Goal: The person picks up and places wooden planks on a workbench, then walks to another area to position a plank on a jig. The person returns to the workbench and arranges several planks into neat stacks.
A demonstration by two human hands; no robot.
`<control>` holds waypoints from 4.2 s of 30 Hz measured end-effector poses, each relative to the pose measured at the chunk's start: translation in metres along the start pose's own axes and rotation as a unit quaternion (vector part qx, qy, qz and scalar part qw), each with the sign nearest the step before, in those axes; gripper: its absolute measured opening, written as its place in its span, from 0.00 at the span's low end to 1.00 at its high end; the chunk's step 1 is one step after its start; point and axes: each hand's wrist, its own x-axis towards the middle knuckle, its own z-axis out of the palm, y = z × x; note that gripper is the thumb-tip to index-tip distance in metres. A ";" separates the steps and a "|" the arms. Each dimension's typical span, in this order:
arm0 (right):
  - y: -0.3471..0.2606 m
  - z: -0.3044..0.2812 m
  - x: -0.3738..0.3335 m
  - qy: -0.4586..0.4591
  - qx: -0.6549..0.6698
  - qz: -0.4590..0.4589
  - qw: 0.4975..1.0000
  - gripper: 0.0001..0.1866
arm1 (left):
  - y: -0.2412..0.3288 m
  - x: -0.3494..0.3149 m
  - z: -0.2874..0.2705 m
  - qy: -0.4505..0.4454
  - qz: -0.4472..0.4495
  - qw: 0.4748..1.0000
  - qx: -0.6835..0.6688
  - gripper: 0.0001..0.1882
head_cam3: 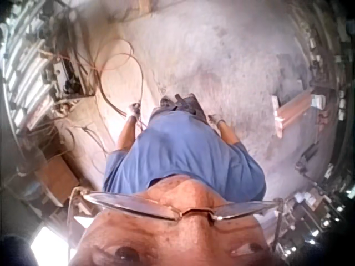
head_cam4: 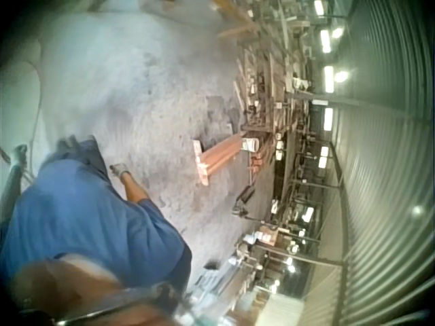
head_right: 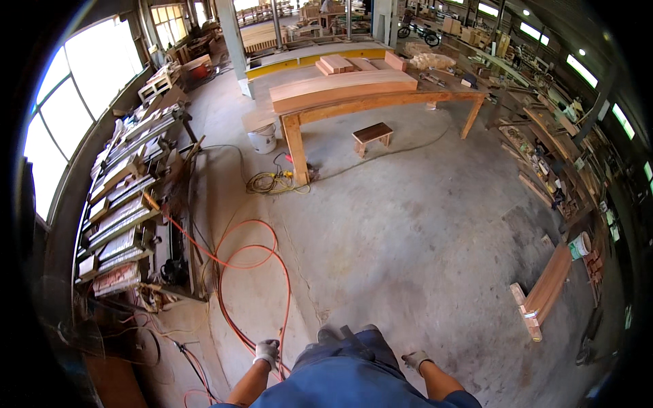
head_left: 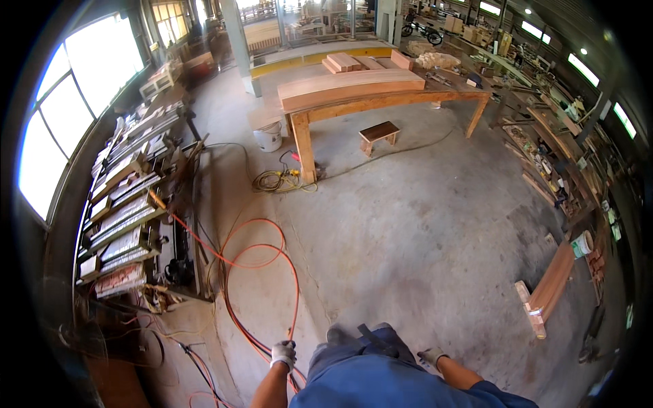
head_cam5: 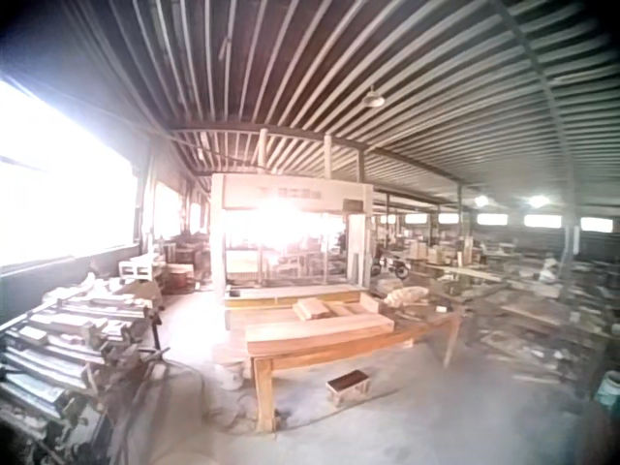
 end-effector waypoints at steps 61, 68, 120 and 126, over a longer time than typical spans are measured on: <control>-0.672 -0.349 0.325 -0.026 0.092 0.009 0.995 0.14 | 0.489 0.356 0.245 -0.101 -0.070 0.992 0.035 0.13; -0.802 -0.436 0.382 0.062 -0.120 -0.128 0.983 0.16 | 0.596 0.296 0.287 0.021 -0.166 0.983 -0.069 0.08; -1.466 -0.562 0.401 0.368 -0.167 -0.377 0.834 0.56 | 1.194 0.540 0.354 0.233 0.492 0.748 0.380 0.36; -1.531 -0.552 0.436 0.433 -0.179 -0.286 0.836 0.64 | 1.201 0.533 0.356 0.215 0.466 0.766 0.389 0.37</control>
